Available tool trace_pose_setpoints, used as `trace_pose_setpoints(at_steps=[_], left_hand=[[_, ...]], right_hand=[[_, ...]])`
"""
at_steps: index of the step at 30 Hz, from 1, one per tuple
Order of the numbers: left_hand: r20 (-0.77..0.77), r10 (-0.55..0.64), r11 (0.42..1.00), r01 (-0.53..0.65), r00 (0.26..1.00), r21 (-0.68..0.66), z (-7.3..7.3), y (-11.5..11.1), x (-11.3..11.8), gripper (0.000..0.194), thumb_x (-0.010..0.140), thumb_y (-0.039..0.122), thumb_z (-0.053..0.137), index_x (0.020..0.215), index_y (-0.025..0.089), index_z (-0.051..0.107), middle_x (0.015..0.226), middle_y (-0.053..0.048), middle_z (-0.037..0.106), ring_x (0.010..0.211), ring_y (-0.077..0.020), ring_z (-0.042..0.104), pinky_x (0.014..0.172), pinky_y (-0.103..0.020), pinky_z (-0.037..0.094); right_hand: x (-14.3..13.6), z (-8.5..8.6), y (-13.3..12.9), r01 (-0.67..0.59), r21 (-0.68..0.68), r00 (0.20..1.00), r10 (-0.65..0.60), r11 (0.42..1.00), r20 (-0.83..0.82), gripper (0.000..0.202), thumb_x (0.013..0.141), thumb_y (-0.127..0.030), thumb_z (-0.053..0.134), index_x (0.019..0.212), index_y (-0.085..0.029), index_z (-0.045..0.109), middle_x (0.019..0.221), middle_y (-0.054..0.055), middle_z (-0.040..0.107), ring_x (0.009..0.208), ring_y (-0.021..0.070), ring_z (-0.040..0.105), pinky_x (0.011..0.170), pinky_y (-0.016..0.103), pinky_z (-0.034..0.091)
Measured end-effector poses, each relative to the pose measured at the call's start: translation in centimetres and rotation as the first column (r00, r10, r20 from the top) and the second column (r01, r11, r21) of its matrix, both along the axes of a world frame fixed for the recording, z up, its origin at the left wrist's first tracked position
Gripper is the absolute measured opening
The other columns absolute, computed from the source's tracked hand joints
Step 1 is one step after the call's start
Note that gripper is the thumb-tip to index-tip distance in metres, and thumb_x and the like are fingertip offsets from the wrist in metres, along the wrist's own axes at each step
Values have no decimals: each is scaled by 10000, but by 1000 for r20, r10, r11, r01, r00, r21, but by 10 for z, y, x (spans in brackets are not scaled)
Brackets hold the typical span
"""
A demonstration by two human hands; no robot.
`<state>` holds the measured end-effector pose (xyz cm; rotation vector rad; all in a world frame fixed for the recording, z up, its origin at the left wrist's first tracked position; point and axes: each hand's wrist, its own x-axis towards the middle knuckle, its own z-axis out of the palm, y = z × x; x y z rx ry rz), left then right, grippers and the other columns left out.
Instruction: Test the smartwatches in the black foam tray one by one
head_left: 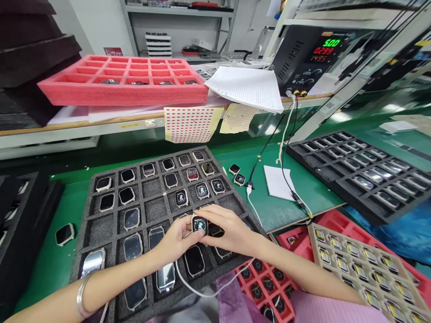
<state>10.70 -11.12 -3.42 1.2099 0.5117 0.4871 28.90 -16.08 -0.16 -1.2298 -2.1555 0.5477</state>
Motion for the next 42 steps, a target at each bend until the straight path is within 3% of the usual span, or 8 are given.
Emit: trace_pose_setpoints(at_steps=[21, 25, 29, 32, 36, 39, 42], left_hand=[[-80, -36, 992, 45, 996, 116, 7, 0, 1, 209, 844, 316, 602, 914, 120, 587, 846, -40, 606, 805, -173, 546, 776, -299, 441], [-78, -53, 988, 64, 996, 138, 8, -3, -1, 222, 865, 318, 575, 1001, 142, 572, 905, -39, 595, 859, -172, 536, 784, -285, 432], [-130, -117, 985, 132, 985, 113, 6, -8, -4, 433, 802, 322, 666, 1180, 196, 494, 912, -11, 577, 773, -137, 523, 661, -234, 418], [-150, -99, 990, 112, 984, 82, 5, -8, -3, 369, 813, 342, 652, 1119, 181, 525, 856, -2, 575, 749, -130, 525, 667, -238, 425], [-84, -74, 996, 77, 994, 36, 14, -4, -1, 312, 827, 320, 635, 1087, 172, 548, 927, -32, 620, 915, -174, 561, 833, -299, 450], [-45, -64, 998, 63, 997, -12, 27, 0, -5, 331, 814, 310, 647, 1102, 173, 557, 1032, -54, 641, 950, -185, 583, 832, -299, 475], [-143, -65, 997, 57, 988, -58, 36, 3, -14, 372, 783, 331, 681, 1099, 173, 564, 987, -47, 664, 785, -150, 609, 651, -233, 497]], right_hand=[[-2, 0, -2, 12, 0, 1000, -12, 1000, -1, 400, 838, -284, 655, 1195, -143, 544, 1075, 119, 632, 979, 244, 592, 847, 393, 501], [2, 11, -3, -10, 8, 999, 10, 1000, -34, 385, 828, -246, 664, 1187, -153, 560, 1090, 111, 608, 993, 235, 565, 863, 386, 485], [33, 26, -1, 39, -5, 996, -39, 999, -82, 440, 810, -289, 701, 1213, -184, 560, 1139, 110, 540, 1065, 236, 526, 919, 388, 453], [66, 24, 1, 151, -65, 987, -146, 986, 73, 424, 806, -316, 703, 1193, -191, 584, 1095, 98, 552, 1037, 249, 539, 913, 413, 449], [89, 19, -2, 146, -119, 946, -103, 982, 308, 432, 847, -349, 649, 1232, -176, 559, 1154, 122, 565, 1072, 282, 531, 917, 451, 438], [78, 28, -3, 134, -21, 912, -115, 991, 394, 440, 889, -332, 598, 1295, -194, 498, 1250, 133, 534, 1131, 296, 494, 935, 488, 405], [50, 38, 4, 7, -26, 894, 5, 1000, 448, 329, 898, -263, 593, 1215, -184, 550, 1164, 112, 593, 1079, 274, 526, 910, 451, 425]])
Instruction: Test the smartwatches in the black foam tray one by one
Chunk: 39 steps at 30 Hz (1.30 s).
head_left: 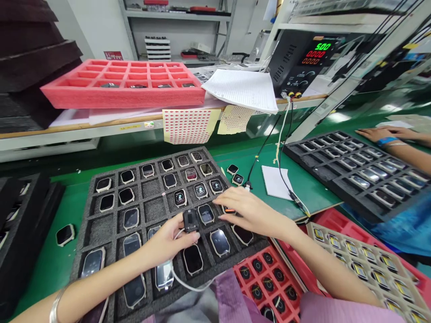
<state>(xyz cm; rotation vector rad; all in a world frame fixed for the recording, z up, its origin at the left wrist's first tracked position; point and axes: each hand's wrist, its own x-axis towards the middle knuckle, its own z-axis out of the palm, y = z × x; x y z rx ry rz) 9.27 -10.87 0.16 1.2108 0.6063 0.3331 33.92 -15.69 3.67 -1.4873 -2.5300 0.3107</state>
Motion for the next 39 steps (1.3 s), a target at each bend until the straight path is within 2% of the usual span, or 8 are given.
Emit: trace_pose_setpoints(at_steps=[5, 9, 15, 21, 28, 31, 35, 39], left_hand=[[-134, -52, 998, 48, 990, -37, -11, 2, -16, 378, 767, 372, 689, 1046, 155, 555, 877, -31, 646, 451, -36, 410, 339, -143, 296], [-66, -73, 997, 71, 995, -34, -20, 1, -19, 370, 768, 334, 695, 1049, 145, 547, 908, -49, 638, 481, -35, 411, 360, -126, 347], [16, -81, 994, 82, 997, -67, -24, 3, -20, 462, 714, 284, 750, 1104, 152, 539, 945, -64, 641, 541, -57, 486, 388, -127, 408], [36, 17, 996, -14, 999, -90, -24, 1, -19, 502, 761, 398, 694, 1161, 152, 515, 801, -16, 603, 418, -41, 468, 344, -156, 424], [-34, 104, 994, -106, 994, -34, -26, -3, -15, 428, 786, 430, 651, 1067, 125, 547, 733, -19, 650, 291, -18, 416, 260, -134, 288], [-19, 131, 991, -131, 991, -33, -25, -3, -15, 401, 771, 378, 684, 1055, 119, 570, 789, -48, 689, 416, -67, 538, 327, -151, 368], [67, 141, 990, -139, 988, -35, -24, -4, -14, 337, 768, 327, 700, 1014, 117, 601, 848, -66, 701, 785, -190, 671, 669, -273, 533], [27, 117, 993, -116, 993, -19, -22, -5, -15, 323, 765, 350, 699, 965, 114, 607, 776, -56, 689, 721, -193, 675, 674, -302, 524]], right_hand=[[-35, -7, 20, -69, -76, 989, 78, 995, 128, 350, 773, -175, 732, 1095, -113, 609, 1037, 124, 605, 958, 278, 578, 870, 435, 465], [-33, -7, 23, -44, -93, 997, 50, 995, 62, 379, 766, -189, 739, 1113, -131, 597, 1062, 124, 581, 986, 287, 568, 849, 441, 473], [-49, -2, 14, -21, -124, 948, -20, 992, -318, 517, 799, -238, 706, 1265, -181, 490, 1118, 100, 540, 1038, 247, 538, 883, 391, 480], [-77, -16, 15, -104, -79, 952, 76, 991, -297, 394, 829, -171, 639, 1203, -142, 517, 1102, 130, 521, 1008, 253, 550, 839, 395, 520], [-73, -18, 24, -183, -62, 951, 160, 981, -266, 385, 830, -210, 664, 1187, -154, 531, 1130, 129, 566, 1052, 263, 543, 890, 421, 495], [-71, -14, 26, -212, -95, 943, 178, 973, -281, 429, 806, -193, 689, 1204, -156, 531, 1152, 122, 559, 1072, 251, 538, 905, 392, 488], [-71, -6, 26, -195, -115, 949, 158, 974, -274, 387, 816, -196, 668, 1183, -168, 546, 1118, 111, 569, 1024, 241, 559, 872, 384, 500], [-71, 0, 27, -202, -129, 956, 166, 971, -242, 364, 818, -242, 680, 1156, -170, 567, 1092, 104, 587, 983, 243, 580, 841, 378, 507]])
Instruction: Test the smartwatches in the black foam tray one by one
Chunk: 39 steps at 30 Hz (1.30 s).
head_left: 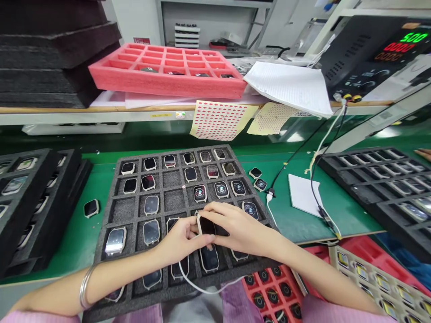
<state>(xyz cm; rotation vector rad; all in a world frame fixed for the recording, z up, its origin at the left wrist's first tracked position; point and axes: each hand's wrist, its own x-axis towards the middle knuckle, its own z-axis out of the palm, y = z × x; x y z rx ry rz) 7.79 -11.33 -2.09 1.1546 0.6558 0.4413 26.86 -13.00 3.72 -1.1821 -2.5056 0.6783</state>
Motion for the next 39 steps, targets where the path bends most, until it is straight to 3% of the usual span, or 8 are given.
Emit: trace_pose_setpoints(at_steps=[5, 11, 18, 26, 39], left_hand=[[3, 1, 1000, -1, 1000, -5, 0, 0, -1, 298, 757, 336, 709, 942, 124, 612, 770, -43, 679, 707, -182, 668, 657, -282, 513], [34, 35, 999, -35, 999, -6, -1, 1, -3, 248, 772, 309, 698, 897, 112, 617, 742, -30, 659, 689, -167, 645, 662, -285, 515], [82, 23, 999, -21, 996, -25, 0, 0, -6, 216, 753, 286, 719, 869, 115, 655, 721, -11, 653, 669, -154, 631, 641, -253, 494], [145, -24, 997, 35, 989, -69, -9, 1, -8, 184, 786, 249, 692, 895, 113, 635, 710, -8, 653, 636, -140, 641, 631, -247, 521], [131, -25, 998, 33, 991, -58, -3, 0, -8, 177, 786, 245, 692, 881, 115, 621, 691, 10, 632, 605, -113, 635, 601, -209, 515]], right_hand=[[-1, 2, 4, -19, -57, 1000, 19, 998, -10, 395, 814, -235, 688, 1180, -181, 550, 1091, 83, 588, 956, 219, 598, 807, 325, 516], [-7, -12, -2, -19, 69, 1000, 19, 997, 5, 341, 819, -233, 681, 1114, -130, 542, 1073, 120, 612, 993, 259, 577, 862, 412, 488], [-9, -31, -10, 59, 142, 988, -37, 988, -153, 339, 831, -297, 642, 1108, -138, 529, 953, 94, 628, 855, 228, 601, 747, 364, 504], [-9, -33, -12, 73, 133, 984, -50, 988, -168, 390, 805, -330, 693, 1106, -132, 543, 956, 95, 639, 849, 226, 606, 760, 366, 494], [-8, -34, -15, 74, 142, 986, -52, 987, -159, 455, 796, -369, 707, 1145, -118, 555, 1002, 112, 641, 902, 235, 606, 824, 384, 491]])
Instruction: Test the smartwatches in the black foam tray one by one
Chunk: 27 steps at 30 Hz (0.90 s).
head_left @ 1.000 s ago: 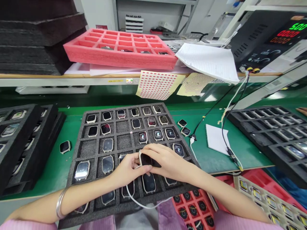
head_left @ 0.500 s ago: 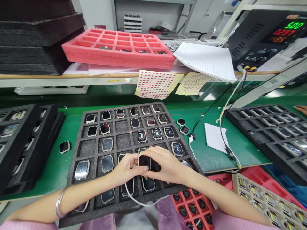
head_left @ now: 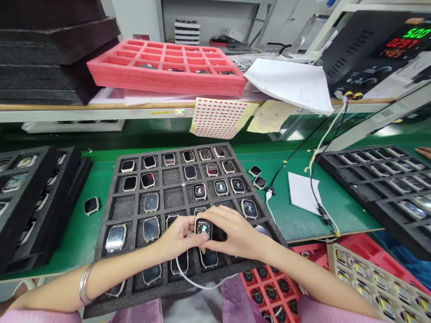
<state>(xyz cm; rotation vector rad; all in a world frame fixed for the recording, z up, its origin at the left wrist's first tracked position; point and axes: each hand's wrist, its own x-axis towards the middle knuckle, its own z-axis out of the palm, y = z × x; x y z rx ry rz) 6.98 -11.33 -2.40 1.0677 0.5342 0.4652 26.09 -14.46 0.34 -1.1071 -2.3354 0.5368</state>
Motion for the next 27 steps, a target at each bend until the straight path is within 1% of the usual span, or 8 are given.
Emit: trace_pose_setpoints(at_steps=[10, 15, 17, 19, 20, 22, 24, 27], left_hand=[[-13, -15, 1000, 15, 1000, 12, -2, 1, 1, 215, 791, 259, 686, 933, 115, 611, 714, 4, 624, 633, -130, 635, 640, -253, 523], [-63, -35, 997, 40, 997, 71, 1, -3, 0, 246, 809, 291, 662, 982, 129, 597, 758, 2, 609, 687, -130, 613, 674, -259, 495], [-89, -37, 994, 46, 995, 99, 4, -4, 1, 363, 750, 283, 724, 1054, 155, 573, 862, -5, 607, 755, -125, 588, 688, -238, 470], [-128, -28, 993, 42, 991, 111, 6, -3, 0, 478, 682, 273, 782, 1085, 173, 546, 886, 6, 590, 714, -99, 546, 618, -202, 430], [-153, -13, 993, 31, 988, 117, 8, -2, -1, 482, 673, 276, 788, 1076, 173, 542, 859, 15, 583, 669, -86, 521, 578, -193, 406], [-184, 22, 991, 2, 983, 131, 12, 0, -6, 391, 723, 294, 747, 1035, 164, 551, 815, 17, 583, 639, -84, 508, 564, -199, 396], [-165, 38, 992, -17, 986, 126, 15, 3, -14, 333, 778, 286, 694, 1055, 164, 556, 907, -21, 621, 779, -125, 567, 694, -241, 448], [-134, 4, 997, 7, 991, 80, 14, 2, -29, 368, 797, 256, 674, 1131, 171, 543, 1094, -71, 632, 1017, -192, 572, 908, -332, 435]], right_hand=[[0, -1, -3, 20, 44, 1000, -20, 999, 6, 433, 817, -376, 673, 1159, -137, 553, 1009, 115, 643, 901, 236, 610, 813, 391, 499], [2, 11, -2, 8, -42, 1000, -9, 999, -13, 380, 823, -324, 668, 1147, -153, 566, 1046, 103, 610, 951, 225, 583, 833, 374, 494], [9, 18, 1, -2, -104, 999, -3, 995, -48, 379, 813, -309, 685, 1146, -169, 571, 1090, 97, 569, 1002, 220, 559, 862, 351, 484], [22, 23, 5, 31, -141, 997, -40, 989, -61, 401, 806, -306, 698, 1163, -183, 565, 1097, 91, 538, 1028, 221, 542, 887, 344, 474], [29, 23, 7, 65, -148, 997, -71, 987, -39, 408, 806, -303, 700, 1172, -187, 561, 1088, 89, 531, 1027, 225, 539, 893, 351, 471], [44, 21, 8, 129, -141, 990, -121, 981, 68, 403, 813, -293, 692, 1178, -188, 559, 1071, 92, 534, 1025, 246, 537, 896, 387, 468], [54, 17, 6, 151, -114, 970, -125, 982, 208, 440, 829, -289, 673, 1229, -175, 529, 1096, 112, 542, 1050, 279, 524, 897, 434, 460], [55, 18, 2, 126, -35, 940, -108, 991, 323, 516, 874, -281, 621, 1333, -147, 428, 1190, 147, 529, 1118, 306, 482, 914, 470, 434]])
